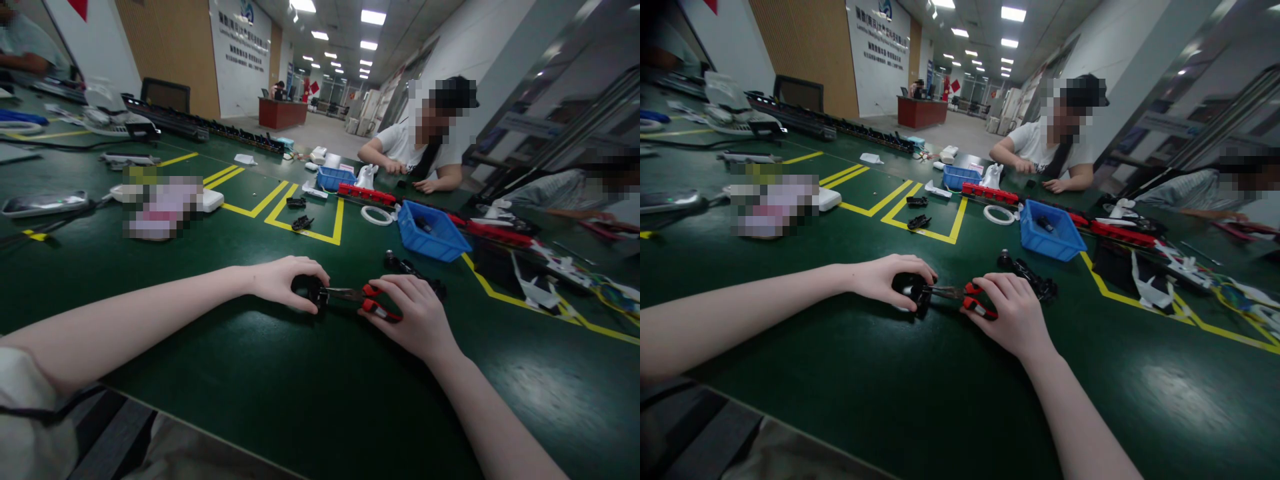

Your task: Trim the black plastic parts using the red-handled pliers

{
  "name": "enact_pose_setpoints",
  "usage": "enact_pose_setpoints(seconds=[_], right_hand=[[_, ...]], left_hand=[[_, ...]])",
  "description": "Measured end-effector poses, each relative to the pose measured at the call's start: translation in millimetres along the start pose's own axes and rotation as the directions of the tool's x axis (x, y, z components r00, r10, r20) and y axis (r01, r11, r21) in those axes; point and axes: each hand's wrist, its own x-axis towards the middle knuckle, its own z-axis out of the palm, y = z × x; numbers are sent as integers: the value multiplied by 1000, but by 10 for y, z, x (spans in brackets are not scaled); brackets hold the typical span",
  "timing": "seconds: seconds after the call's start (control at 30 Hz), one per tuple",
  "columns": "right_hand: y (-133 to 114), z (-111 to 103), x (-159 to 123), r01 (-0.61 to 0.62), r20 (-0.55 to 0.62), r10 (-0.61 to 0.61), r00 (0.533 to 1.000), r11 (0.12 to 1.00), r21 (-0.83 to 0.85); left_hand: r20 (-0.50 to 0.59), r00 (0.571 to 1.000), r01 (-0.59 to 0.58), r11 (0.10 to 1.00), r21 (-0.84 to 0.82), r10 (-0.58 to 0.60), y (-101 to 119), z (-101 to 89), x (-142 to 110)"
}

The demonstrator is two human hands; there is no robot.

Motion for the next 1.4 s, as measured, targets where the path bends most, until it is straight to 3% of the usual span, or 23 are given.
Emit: enact_pose_setpoints(seconds=[0.47, 0.7, 1.1, 1.4], right_hand=[[-32, -30, 8, 24, -90, -29, 996, 998, -62], [-18, -33, -4, -6, -17, 6, 1000, 1000, 31], [-56, -45, 15, -129, 92, 116, 989, 978, 161], [-57, -36, 10, -264, 209, 216, 954, 935, 238]], left_hand=[[-68, 997, 25, 996, -88, -31, 38, -4, 11], [-107, 993, -48, 997, -64, 41, 67, 20, 16], [-121, 991, -61, 998, 23, 64, 33, 57, 3], [-132, 987, -84, 994, 67, 92, 23, 80, 6]])
